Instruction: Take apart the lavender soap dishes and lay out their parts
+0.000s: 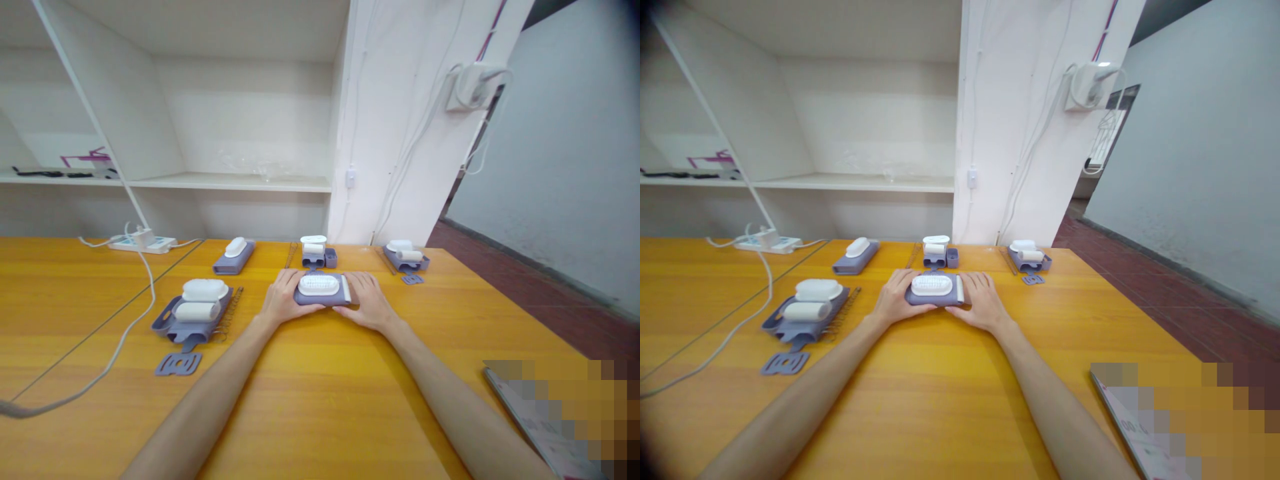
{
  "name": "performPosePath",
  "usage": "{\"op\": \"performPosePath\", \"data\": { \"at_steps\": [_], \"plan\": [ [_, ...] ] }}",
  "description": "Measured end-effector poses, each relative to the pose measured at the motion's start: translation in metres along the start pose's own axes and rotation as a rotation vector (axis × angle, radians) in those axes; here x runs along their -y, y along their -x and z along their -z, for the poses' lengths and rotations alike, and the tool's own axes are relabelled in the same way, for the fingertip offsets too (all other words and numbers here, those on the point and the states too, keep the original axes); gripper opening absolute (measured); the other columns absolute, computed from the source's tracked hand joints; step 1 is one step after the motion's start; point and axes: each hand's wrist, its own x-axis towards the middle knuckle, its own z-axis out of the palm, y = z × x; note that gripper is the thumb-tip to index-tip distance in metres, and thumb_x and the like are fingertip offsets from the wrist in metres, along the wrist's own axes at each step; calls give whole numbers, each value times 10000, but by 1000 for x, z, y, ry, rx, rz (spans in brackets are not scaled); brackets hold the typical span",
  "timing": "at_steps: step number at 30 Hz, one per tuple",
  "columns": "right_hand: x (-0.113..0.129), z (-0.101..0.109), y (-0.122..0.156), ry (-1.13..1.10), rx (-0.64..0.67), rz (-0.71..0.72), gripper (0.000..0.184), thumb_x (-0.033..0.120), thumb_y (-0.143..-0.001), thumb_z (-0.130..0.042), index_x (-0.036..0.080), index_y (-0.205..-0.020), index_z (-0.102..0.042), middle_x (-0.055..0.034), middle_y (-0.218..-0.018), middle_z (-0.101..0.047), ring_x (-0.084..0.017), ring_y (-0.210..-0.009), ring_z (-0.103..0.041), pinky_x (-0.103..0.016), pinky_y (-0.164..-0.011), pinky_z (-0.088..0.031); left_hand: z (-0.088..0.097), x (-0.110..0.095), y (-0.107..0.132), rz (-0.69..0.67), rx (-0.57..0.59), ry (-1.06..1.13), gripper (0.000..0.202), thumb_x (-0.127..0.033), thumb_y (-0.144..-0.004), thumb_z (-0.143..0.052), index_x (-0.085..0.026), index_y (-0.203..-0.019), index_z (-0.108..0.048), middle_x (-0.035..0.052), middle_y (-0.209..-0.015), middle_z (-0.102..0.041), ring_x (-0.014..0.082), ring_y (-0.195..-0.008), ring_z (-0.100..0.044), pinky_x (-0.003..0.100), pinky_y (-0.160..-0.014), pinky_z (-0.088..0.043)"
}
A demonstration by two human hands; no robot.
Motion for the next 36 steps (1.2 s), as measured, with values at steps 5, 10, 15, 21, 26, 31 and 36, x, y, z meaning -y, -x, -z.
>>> {"op": "performPosePath", "data": {
  "at_steps": [5, 10, 15, 21, 26, 31, 36],
  "plan": [
    [4, 1, -1, 44, -12, 21, 667, 635, -731, -563, 173, -1206, -494, -135, -1180, -559, -304, -1139, -446, -476, -1051, -215, 0, 3, 2, -48, 0, -18, 707, -620, -638, -664, -195, -1187, -527, 127, -1138, -576, 287, -1076, -522, 442, -972, -423],
    [3, -1, -1, 86, 23, 28, 704, 675, -732, -533, 167, -1217, -491, -135, -1166, -567, -300, -1123, -451, -486, -1063, -176, -1, 5, 3, -81, -11, -36, 692, -624, -652, -649, -187, -1177, -535, 131, -1131, -575, 284, -1077, -523, 436, -983, -421],
    [5, 1, -2, 132, 30, 36, 716, 707, -710, -533, 172, -1186, -510, -137, -1160, -572, -313, -1131, -441, -521, -1086, -82, 0, 4, 2, -87, -12, -28, 691, -619, -644, -657, -195, -1176, -535, 131, -1140, -576, 289, -1079, -527, 450, -983, -421],
    [8, 4, -2, 158, 57, 28, 623, 694, -736, -509, 185, -1092, -557, -123, -1048, -598, -307, -1051, -474, -529, -1079, -88, 1, 5, 2, -104, -18, -16, 685, -611, -646, -662, -190, -1172, -536, 134, -1143, -571, 287, -1095, -521, 442, -990, -418],
    [4, 0, -1, 201, 23, 47, 641, 719, -724, -500, 164, -1039, -566, -118, -970, -597, -287, -975, -489, -500, -1066, -137, 0, 6, 2, -138, -16, -27, 688, -593, -650, -670, -179, -1180, -526, 144, -1146, -569, 294, -1102, -513, 457, -992, -408],
    [0, -5, 1, 233, -31, 73, 642, 729, -716, -503, 160, -1007, -559, -108, -937, -588, -275, -933, -489, -486, -1024, -190, -1, 8, 2, -205, -58, -28, 692, -582, -650, -677, -161, -1175, -520, 150, -1116, -576, 297, -1056, -531, 462, -950, -435],
    [0, -7, 2, 257, -54, 83, 635, 746, -693, -511, 171, -958, -556, -97, -905, -584, -270, -900, -483, -470, -961, -236, -1, 7, 2, -216, -57, -31, 699, -588, -646, -676, -157, -1174, -517, 149, -1104, -578, 288, -1043, -532, 449, -939, -448]
  ]
}}
